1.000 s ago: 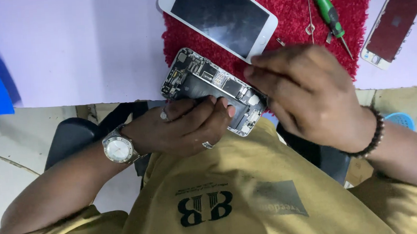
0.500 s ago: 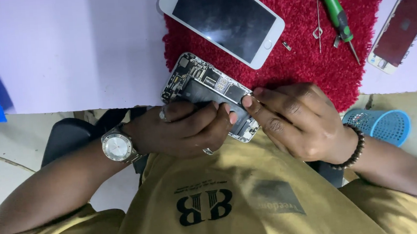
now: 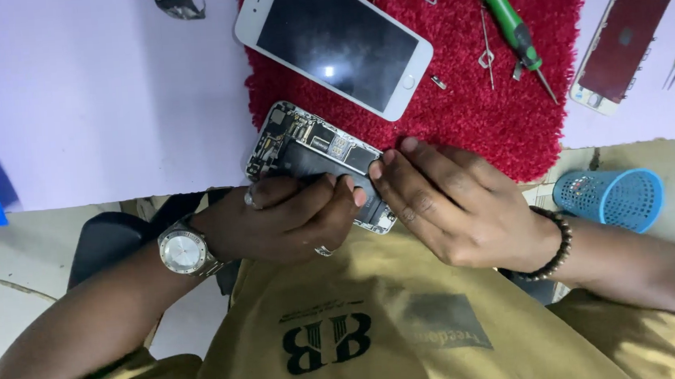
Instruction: Disassembling a mobile phone by removing internal screws and components at a repair bench.
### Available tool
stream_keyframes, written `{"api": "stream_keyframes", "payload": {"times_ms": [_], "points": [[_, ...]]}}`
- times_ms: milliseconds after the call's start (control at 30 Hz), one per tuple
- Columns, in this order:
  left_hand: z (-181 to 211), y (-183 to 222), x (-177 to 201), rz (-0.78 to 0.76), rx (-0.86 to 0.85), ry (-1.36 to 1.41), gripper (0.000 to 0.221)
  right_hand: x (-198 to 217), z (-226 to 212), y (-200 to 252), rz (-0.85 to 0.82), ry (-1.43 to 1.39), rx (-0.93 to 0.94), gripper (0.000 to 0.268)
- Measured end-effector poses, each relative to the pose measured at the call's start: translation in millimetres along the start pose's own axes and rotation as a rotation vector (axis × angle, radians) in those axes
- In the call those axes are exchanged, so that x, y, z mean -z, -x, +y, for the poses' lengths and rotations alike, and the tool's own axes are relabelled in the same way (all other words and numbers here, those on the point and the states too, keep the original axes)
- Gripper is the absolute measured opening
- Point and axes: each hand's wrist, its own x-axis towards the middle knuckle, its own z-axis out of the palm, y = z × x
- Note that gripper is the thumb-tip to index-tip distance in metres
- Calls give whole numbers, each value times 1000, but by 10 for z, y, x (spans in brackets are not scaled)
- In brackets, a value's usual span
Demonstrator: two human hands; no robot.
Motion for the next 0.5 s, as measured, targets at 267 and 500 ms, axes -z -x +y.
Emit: {"api": "stream_keyframes", "payload": {"times_ms": [267, 500], "points": [[79, 43, -20, 30, 136, -35, 26, -93, -10, 28, 126, -279, -96, 21], [121, 84, -38, 12, 143, 18, 18, -47, 25, 85, 62, -433, -146, 21]]}}
